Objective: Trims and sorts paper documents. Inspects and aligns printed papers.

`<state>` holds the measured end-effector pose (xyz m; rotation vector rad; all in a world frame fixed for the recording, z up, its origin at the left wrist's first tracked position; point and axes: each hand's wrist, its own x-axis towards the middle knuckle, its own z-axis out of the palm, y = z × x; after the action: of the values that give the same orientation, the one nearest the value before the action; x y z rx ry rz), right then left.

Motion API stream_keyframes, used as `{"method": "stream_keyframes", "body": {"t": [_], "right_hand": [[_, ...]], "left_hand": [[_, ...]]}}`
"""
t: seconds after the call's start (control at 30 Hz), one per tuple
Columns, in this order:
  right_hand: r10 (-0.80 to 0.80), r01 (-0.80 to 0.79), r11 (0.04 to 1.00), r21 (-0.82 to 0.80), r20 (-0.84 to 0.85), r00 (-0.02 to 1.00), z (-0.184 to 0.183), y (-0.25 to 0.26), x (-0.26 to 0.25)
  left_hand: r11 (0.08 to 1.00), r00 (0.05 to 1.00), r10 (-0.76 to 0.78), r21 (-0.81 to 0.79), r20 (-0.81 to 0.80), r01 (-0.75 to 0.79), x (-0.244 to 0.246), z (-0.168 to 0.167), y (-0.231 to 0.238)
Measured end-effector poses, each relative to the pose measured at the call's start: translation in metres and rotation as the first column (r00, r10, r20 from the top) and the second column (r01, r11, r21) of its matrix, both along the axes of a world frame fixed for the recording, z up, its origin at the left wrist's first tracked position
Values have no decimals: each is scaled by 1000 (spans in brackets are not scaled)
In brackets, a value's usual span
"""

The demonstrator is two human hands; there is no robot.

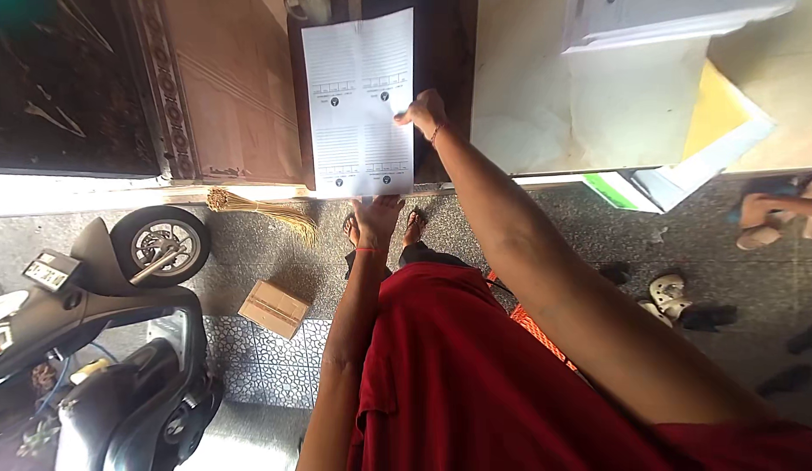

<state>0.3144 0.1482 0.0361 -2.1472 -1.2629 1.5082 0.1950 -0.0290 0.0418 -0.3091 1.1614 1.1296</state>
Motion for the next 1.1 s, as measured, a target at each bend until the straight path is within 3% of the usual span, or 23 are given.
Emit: {"method": "stream_keyframes", "body": {"t": [1.1], "right_hand": [[-2, 3, 1000, 21, -42, 999, -6, -2, 4]], "left_hand": [[998, 997, 54, -17, 61, -53, -1, 3, 0]]}}
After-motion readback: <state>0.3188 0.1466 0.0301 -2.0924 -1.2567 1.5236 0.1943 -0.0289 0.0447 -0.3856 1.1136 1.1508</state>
